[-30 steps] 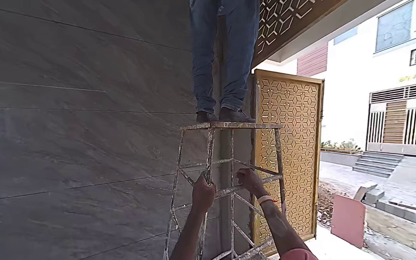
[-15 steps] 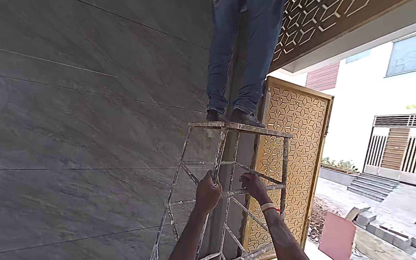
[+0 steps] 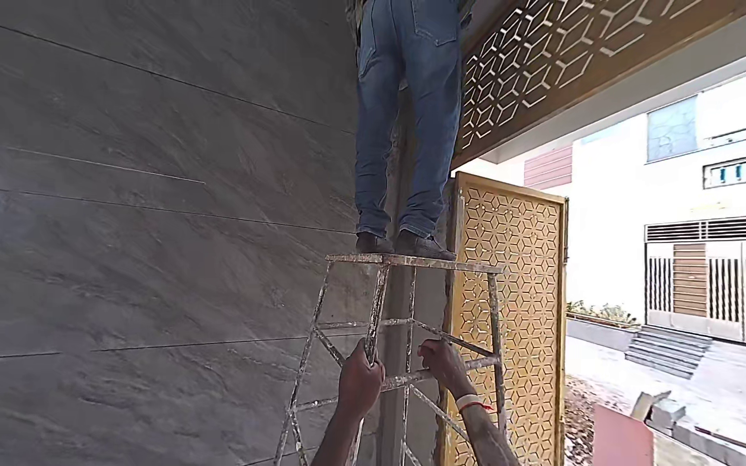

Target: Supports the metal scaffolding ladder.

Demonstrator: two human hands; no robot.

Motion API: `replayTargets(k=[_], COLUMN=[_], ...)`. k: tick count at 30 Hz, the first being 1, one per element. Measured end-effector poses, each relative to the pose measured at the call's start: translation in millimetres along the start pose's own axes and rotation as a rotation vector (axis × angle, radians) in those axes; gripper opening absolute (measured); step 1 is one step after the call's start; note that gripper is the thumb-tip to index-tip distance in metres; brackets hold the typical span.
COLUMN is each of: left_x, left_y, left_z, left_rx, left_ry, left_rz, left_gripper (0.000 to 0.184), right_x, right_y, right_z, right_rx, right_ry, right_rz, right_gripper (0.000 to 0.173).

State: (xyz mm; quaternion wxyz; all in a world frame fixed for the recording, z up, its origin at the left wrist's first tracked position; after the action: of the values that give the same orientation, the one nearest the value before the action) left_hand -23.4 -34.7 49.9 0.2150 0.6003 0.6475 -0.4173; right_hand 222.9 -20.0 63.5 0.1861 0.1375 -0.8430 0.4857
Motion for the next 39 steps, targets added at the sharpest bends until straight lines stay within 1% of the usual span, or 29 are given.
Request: replayTargets(k=[6, 20, 30, 39], left_x=[1.2, 0.3, 1.9, 0.8], left_y=[0.3, -1.1, -1.4, -1.2], left_z=[0.9, 0.3, -0.3, 3.3], left_rx=[-0.013, 0.001, -0.004, 0.001], left_ry=[0.011, 0.002, 0.017, 0.019], left_rz=[0.003, 0.024, 0.051, 0.04], left_gripper=[0.015, 0.018, 0.021, 0.018], right_x=[5.7, 1.3, 0.7, 1.8], right_y=[-1.9, 0.6, 1.4, 1.4], right_z=[5.4, 1.4, -0.2, 4.7], right_rx=[-0.008, -0.014, -0.026, -0.031], right_ry=[-0.003, 0.035, 0.021, 0.009], right_rz=[0.012, 0.01, 0.023, -0.009], right_gripper=[0.035, 0.036, 0.036, 0.036])
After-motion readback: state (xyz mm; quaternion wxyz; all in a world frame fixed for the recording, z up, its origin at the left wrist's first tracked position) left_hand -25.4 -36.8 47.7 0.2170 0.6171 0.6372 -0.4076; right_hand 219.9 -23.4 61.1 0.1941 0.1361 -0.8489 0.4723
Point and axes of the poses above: each hand's wrist, its own z-axis away from the middle knuckle, its own y-axis out of the palm, x = y × z, the point moved 3 cm from there along -z, towards the middle knuckle, and after that the axes turned 5 degrees about x, right-handed, at the moved point
